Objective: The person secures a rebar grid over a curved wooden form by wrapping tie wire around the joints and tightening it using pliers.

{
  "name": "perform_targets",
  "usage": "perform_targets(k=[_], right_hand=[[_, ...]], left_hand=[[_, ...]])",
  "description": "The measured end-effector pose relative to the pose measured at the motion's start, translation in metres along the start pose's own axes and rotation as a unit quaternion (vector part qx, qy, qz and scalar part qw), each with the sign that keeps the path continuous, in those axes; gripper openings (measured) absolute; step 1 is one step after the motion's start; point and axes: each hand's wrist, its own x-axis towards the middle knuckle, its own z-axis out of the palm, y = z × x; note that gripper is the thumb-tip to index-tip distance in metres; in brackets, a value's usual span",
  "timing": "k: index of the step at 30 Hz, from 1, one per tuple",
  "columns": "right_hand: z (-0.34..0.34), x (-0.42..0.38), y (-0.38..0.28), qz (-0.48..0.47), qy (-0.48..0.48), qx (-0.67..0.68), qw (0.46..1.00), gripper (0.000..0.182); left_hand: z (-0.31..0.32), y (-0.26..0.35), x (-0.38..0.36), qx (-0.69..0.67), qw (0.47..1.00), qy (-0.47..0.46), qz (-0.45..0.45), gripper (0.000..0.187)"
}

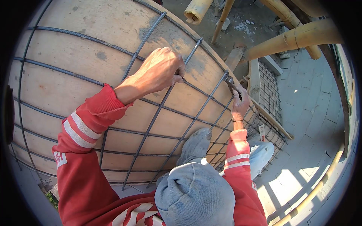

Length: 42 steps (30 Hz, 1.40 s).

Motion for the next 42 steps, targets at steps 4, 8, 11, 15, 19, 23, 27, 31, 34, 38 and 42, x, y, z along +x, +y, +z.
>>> perform_targets(k=[4,8,11,15,19,23,27,31,34,38,42], right_hand=[[0.018,-0.005,0.015,0.041,-0.002,-0.042,0.998,0.022],[0.035,-0.010,0.018,0.020,0.087,-0.063,0.994,0.026],[0.039,0.012,-0.010,-0.001,0.119,-0.066,0.991,0.028],[0.034,0.057,-0.074,-0.024,0.160,0.068,0.984,0.029],[0.003,0.104,-0.146,0.029,0.062,0.419,0.905,0.035],[-0.029,0.096,-0.187,0.246,-0.143,0.421,0.861,0.068],[-0.044,0.072,-0.181,0.341,-0.417,0.219,0.814,0.030],[-0.043,0.063,-0.169,0.278,-0.527,0.134,0.792,0.041],[-0.041,0.064,-0.168,0.107,-0.550,0.056,0.826,0.044],[-0.030,0.080,-0.186,-0.073,-0.565,-0.031,0.821,0.054],[-0.030,0.077,-0.184,-0.110,-0.535,-0.053,0.836,0.058]], left_hand=[[0.000,-0.002,0.001,0.021,0.999,0.026,0.031,0.011],[0.002,-0.004,0.002,0.031,0.999,0.024,0.036,0.013],[0.002,-0.004,0.003,0.040,0.998,0.036,0.040,0.013],[0.001,-0.002,0.001,0.050,0.997,0.037,0.046,0.014],[-0.001,-0.001,0.002,0.044,0.998,0.032,0.031,0.013],[-0.006,-0.001,0.000,0.026,0.998,0.035,0.046,0.011],[-0.005,-0.002,0.000,0.015,0.996,0.064,0.055,0.010],[-0.003,-0.003,0.002,0.021,0.997,0.062,0.043,0.010],[-0.003,-0.005,0.002,0.031,0.995,0.070,0.057,0.009],[-0.002,-0.006,0.002,0.017,0.996,0.063,0.059,0.008],[0.004,-0.009,0.004,0.031,0.993,0.086,0.080,0.007]])
